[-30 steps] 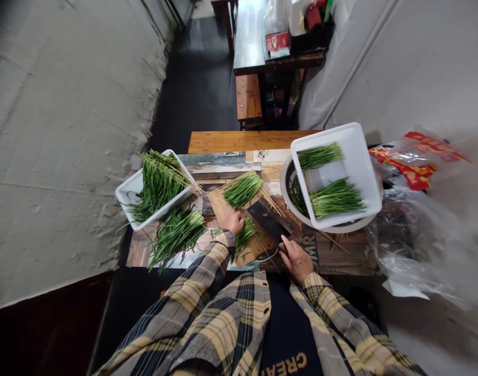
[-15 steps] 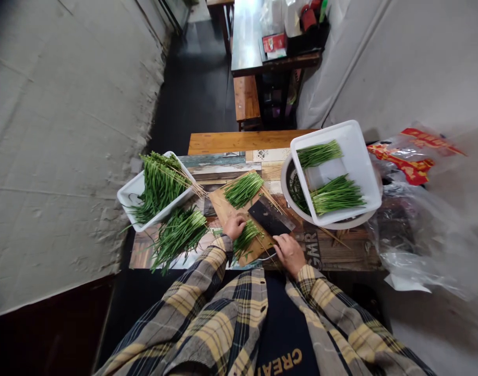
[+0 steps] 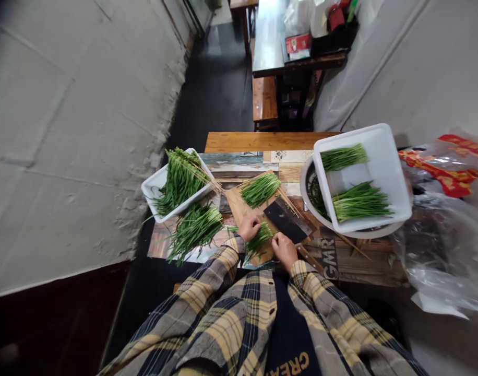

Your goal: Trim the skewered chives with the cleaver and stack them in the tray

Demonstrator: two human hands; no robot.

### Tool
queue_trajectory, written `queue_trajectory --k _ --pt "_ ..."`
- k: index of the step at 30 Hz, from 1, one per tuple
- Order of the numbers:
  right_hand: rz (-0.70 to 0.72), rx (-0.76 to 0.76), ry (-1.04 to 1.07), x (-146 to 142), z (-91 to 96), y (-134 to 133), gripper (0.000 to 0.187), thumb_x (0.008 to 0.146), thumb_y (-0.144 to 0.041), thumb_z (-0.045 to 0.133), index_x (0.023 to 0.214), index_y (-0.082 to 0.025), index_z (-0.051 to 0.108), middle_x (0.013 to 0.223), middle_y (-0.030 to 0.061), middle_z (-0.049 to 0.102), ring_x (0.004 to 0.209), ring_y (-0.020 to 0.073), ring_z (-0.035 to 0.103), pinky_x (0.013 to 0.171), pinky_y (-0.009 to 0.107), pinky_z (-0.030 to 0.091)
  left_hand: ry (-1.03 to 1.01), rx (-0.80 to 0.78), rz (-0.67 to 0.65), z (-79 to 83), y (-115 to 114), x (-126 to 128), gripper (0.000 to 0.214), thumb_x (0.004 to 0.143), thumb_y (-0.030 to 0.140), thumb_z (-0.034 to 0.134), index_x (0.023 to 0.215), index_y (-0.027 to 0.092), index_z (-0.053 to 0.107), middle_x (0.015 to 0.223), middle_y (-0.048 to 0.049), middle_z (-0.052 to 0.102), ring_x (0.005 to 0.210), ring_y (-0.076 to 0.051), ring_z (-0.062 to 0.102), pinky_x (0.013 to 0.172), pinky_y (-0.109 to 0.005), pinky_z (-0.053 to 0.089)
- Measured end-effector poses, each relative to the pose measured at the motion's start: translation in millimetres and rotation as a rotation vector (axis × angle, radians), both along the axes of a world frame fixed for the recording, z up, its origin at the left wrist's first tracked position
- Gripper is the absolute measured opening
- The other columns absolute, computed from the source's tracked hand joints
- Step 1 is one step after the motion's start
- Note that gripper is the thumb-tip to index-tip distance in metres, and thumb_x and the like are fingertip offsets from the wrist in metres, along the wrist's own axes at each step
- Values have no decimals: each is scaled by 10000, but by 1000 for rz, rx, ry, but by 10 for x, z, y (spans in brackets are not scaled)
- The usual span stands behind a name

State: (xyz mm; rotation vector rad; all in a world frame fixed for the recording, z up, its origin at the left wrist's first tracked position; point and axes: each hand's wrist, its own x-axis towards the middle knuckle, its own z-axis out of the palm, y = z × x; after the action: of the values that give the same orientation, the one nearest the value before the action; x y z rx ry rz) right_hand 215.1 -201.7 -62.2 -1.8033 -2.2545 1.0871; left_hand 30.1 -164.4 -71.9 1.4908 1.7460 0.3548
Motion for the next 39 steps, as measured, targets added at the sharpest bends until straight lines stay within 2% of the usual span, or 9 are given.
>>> queue_trajectory --k 4,10,14,19,24,27,31,36,39 --pt "-44 -58 90 -2 -19 -19 240 849 -323 426 886 -196 627 836 43 672 776 167 612 687 255 407 -74 -21 34 -15 -37 -8 98 760 172 517 684 167 578 611 36 517 616 -112 457 622 -233 369" --pt "-132 -138 211 -45 -72 5 247 787 -363 484 754 -192 659 802 64 678 777 196 616 723 294 427 -194 -66 94 -24 -52 -37 96 725 173 540 631 166 550 555 56 466 573 -97 417 584 -223 342" --pt "-212 -226 347 -88 -105 1 283 764 -394 501 843 -179 669 828 57 701 768 191 633 715 297 462 -297 -106 158 -27 -58 -83 111 726 200 548 625 158 529 549 62 447 554 -83 409 561 -209 342" --pt "-299 -295 491 -148 16 -16 363 740 -431 534 950 -163 660 823 48 706 713 171 629 649 273 481 -444 -146 206 6 -74 -113 150 725 282 588 681 141 558 595 47 501 579 -79 453 592 -204 384" --pt "-331 -324 547 -128 170 44 391 761 -437 508 948 -140 679 710 19 674 618 143 574 575 244 447 -637 -194 260 105 -84 -138 335 770 433 543 858 128 651 761 -24 636 712 -120 548 702 -243 429" --pt "-329 -326 561 -76 225 82 379 751 -431 519 912 -136 696 703 9 665 641 141 563 597 241 440 -782 -318 313 171 -75 -157 399 679 481 646 866 131 686 790 -41 673 743 -145 573 739 -267 432" --pt "-312 -320 589 -9 298 97 353 746 -431 533 863 -146 704 761 5 677 700 146 573 659 250 446 -860 -470 266 248 -76 -164 448 537 480 769 812 131 705 751 -35 684 694 -142 579 740 -285 438" --pt "-328 -307 611 57 391 104 385 771 -447 510 895 -130 691 791 25 684 723 157 582 670 257 451 -937 -456 298 401 -108 -113 494 545 518 769 840 127 699 740 -30 678 671 -123 576 727 -275 441" --pt "-366 -303 617 94 461 120 399 773 -458 512 928 -134 686 813 33 693 744 167 592 675 262 459 -953 -406 279 540 -119 -44 512 504 453 816 882 132 687 801 -37 682 726 -132 585 764 -278 439"
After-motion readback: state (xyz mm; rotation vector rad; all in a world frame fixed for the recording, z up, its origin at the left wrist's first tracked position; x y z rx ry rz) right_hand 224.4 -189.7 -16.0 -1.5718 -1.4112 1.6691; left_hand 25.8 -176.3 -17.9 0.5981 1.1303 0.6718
